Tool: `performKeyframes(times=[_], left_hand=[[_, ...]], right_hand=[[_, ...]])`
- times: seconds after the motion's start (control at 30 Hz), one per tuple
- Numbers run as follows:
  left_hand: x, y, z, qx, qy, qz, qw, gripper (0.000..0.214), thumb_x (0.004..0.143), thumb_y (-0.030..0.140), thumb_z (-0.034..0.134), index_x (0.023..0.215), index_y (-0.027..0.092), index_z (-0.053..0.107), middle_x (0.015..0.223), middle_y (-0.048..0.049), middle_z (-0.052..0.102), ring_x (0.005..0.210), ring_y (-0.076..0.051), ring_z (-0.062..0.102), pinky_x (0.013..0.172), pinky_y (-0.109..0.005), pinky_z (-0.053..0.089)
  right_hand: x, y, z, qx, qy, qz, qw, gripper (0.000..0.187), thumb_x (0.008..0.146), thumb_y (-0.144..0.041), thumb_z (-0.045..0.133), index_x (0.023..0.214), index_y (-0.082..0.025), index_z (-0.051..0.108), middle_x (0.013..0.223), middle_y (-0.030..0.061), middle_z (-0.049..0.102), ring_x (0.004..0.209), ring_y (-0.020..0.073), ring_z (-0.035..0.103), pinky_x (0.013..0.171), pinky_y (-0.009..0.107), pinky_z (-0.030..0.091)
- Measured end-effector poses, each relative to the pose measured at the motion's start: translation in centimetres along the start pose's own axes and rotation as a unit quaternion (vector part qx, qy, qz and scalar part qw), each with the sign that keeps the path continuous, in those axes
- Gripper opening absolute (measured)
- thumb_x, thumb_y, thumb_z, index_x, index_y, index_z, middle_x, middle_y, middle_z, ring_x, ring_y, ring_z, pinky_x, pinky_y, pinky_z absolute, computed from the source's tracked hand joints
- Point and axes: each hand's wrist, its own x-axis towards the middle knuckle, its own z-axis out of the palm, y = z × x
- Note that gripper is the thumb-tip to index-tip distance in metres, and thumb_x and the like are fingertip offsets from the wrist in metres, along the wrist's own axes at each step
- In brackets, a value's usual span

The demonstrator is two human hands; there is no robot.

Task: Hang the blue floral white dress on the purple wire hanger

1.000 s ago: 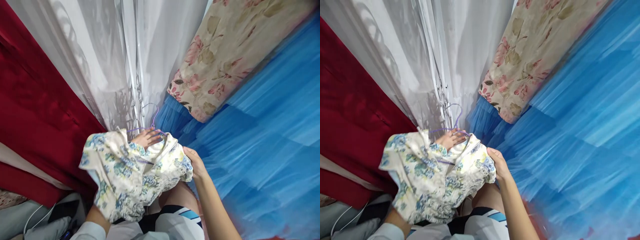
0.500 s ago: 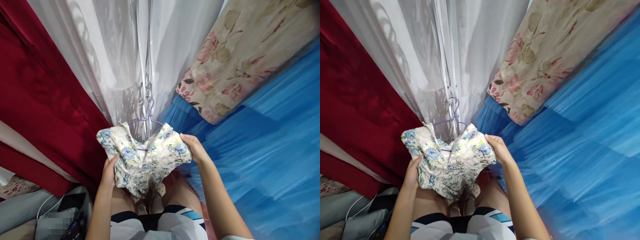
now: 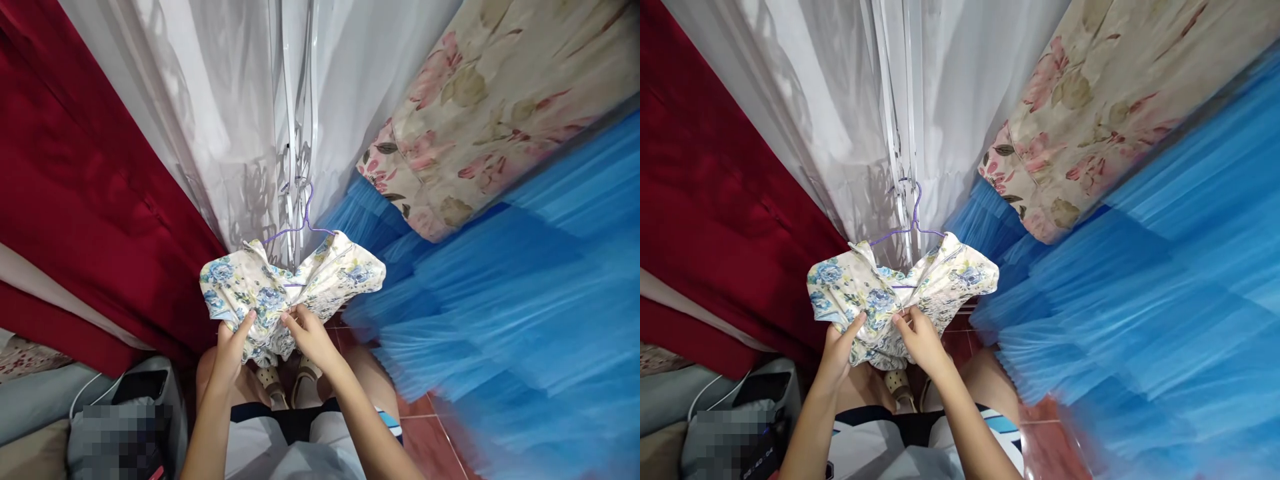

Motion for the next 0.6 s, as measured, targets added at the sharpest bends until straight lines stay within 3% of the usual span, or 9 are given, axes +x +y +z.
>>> performKeyframes(times=[0.17, 0.23, 0.3, 0.37, 0.4, 0.47, 0.53, 0.6], left_hand=[[-1.1, 0.4, 0.4, -0.013, 0.043, -0.030, 0.999, 0.058, 0.078, 0.033, 0.078, 0.130, 0.022, 0.057, 0.131, -0.0112, 0.063, 0.123, -0.028, 0.059, 0.105, -0.041, 0.048], [-1.3, 0.2, 0.5, 0.005, 0.059, 0.002, 0.998, 0.053, 0.080, 0.033, 0.076, 0.127, 0.020, 0.058, 0.129, -0.0125, 0.063, 0.122, -0.028, 0.059, 0.105, -0.041, 0.047], [-1.4, -0.2, 0.4, 0.048, 0.125, 0.131, 0.982, 0.050, 0.082, 0.031, 0.073, 0.127, 0.019, 0.055, 0.131, -0.0132, 0.060, 0.123, -0.026, 0.058, 0.107, -0.042, 0.045], [-1.6, -1.1, 0.3, 0.123, 0.205, 0.314, 0.919, 0.052, 0.080, 0.026, 0.074, 0.126, 0.019, 0.051, 0.134, -0.0142, 0.054, 0.126, -0.025, 0.053, 0.109, -0.044, 0.041], [-1.7, -1.7, 0.4, 0.167, 0.216, 0.383, 0.883, 0.052, 0.078, 0.023, 0.075, 0.124, 0.018, 0.051, 0.133, -0.0144, 0.053, 0.125, -0.025, 0.053, 0.109, -0.044, 0.041], [-2.2, -3.2, 1.1, 0.259, 0.134, 0.429, 0.855, 0.042, 0.078, 0.019, 0.073, 0.117, 0.018, 0.055, 0.122, -0.0125, 0.057, 0.117, -0.024, 0.056, 0.104, -0.043, 0.044], [-3.0, -4.8, 2.4, 0.316, -0.010, 0.384, 0.868, 0.025, 0.084, 0.017, 0.065, 0.109, 0.019, 0.060, 0.107, -0.0092, 0.062, 0.105, -0.022, 0.061, 0.096, -0.039, 0.049], [-4.0, -6.2, 3.9, 0.333, -0.086, 0.319, 0.883, 0.021, 0.086, 0.015, 0.059, 0.107, 0.020, 0.060, 0.098, -0.0068, 0.064, 0.095, -0.020, 0.062, 0.087, -0.034, 0.050]], right_hand=[[0.7, 0.7, 0.8, 0.064, 0.023, 0.004, 0.998, 0.034, 0.091, -0.050, 0.054, 0.074, -0.020, 0.057, 0.070, 0.0021, 0.061, 0.062, 0.0168, 0.053, 0.061, 0.029, 0.041], [0.1, 0.6, 0.5, 0.100, 0.003, -0.004, 0.995, 0.034, 0.092, -0.048, 0.054, 0.074, -0.019, 0.059, 0.065, 0.0008, 0.059, 0.057, 0.0146, 0.049, 0.057, 0.027, 0.038], [-0.7, 0.4, 0.1, 0.136, -0.011, 0.001, 0.991, 0.033, 0.092, -0.046, 0.055, 0.075, -0.018, 0.061, 0.062, 0.0003, 0.059, 0.054, 0.0135, 0.046, 0.054, 0.026, 0.036], [-1.6, 0.3, -0.5, 0.160, -0.015, 0.018, 0.987, 0.031, 0.091, -0.043, 0.056, 0.076, -0.018, 0.063, 0.061, 0.0002, 0.059, 0.052, 0.0126, 0.045, 0.052, 0.026, 0.033], [-2.1, 0.2, -0.8, 0.166, -0.016, 0.027, 0.986, 0.029, 0.091, -0.042, 0.056, 0.076, -0.017, 0.064, 0.060, 0.0002, 0.059, 0.051, 0.0122, 0.044, 0.052, 0.025, 0.032], [-2.8, 0.0, -1.2, 0.167, -0.020, 0.040, 0.985, 0.027, 0.091, -0.039, 0.056, 0.077, -0.017, 0.066, 0.058, -0.0003, 0.059, 0.049, 0.0113, 0.042, 0.050, 0.025, 0.030], [-3.3, -0.2, -1.6, 0.160, -0.027, 0.041, 0.986, 0.026, 0.091, -0.036, 0.055, 0.077, -0.016, 0.067, 0.056, -0.0008, 0.059, 0.049, 0.0111, 0.044, 0.051, 0.025, 0.031], [-3.7, -0.4, -1.7, 0.158, -0.037, 0.045, 0.986, 0.026, 0.090, -0.034, 0.055, 0.076, -0.016, 0.068, 0.052, -0.0018, 0.056, 0.049, 0.0113, 0.046, 0.053, 0.024, 0.033]])
